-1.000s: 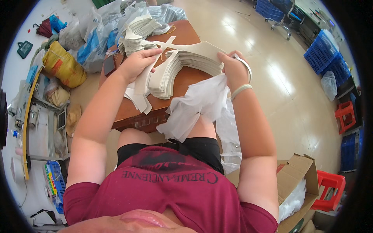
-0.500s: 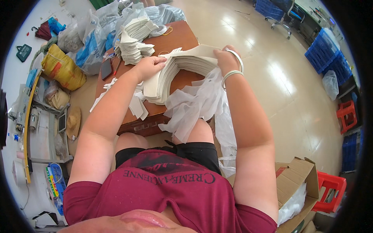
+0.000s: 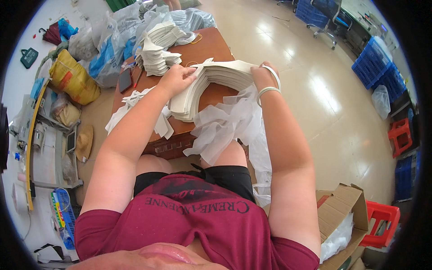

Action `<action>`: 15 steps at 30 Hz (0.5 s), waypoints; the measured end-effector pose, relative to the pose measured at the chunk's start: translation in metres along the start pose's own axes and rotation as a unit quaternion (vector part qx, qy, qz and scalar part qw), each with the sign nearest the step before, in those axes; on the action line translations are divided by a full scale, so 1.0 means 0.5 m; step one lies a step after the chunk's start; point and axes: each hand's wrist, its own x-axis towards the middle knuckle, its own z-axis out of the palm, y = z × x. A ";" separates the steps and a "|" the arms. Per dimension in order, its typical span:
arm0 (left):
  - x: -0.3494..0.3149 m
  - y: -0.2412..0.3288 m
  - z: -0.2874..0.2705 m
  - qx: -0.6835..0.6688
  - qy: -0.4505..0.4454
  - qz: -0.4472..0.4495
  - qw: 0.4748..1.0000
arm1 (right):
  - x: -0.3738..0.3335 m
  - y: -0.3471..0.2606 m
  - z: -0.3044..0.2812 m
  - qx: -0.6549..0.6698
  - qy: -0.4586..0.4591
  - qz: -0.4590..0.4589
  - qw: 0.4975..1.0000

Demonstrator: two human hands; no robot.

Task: The recorder is manually stripping or peeling away backing or excess material from shoe components at a workstation.

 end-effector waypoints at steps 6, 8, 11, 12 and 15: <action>-0.017 -0.049 -0.025 -0.034 0.077 0.025 0.996 | -0.051 0.005 -0.002 0.043 0.044 -0.046 0.997; -0.045 -0.096 -0.061 -0.038 0.087 0.035 0.995 | -0.131 -0.028 -0.010 0.093 -0.021 -0.081 0.992; -0.104 -0.196 -0.116 -0.047 0.118 -0.005 0.992 | -0.257 -0.026 -0.023 0.124 -0.201 -0.216 0.947; -0.131 -0.241 -0.136 -0.070 0.109 -0.052 0.990 | -0.289 -0.012 -0.014 0.162 -0.255 -0.356 0.884; -0.211 -0.401 -0.156 -0.011 0.058 -0.191 0.980 | -0.388 -0.056 -0.013 0.118 -0.398 -0.492 0.765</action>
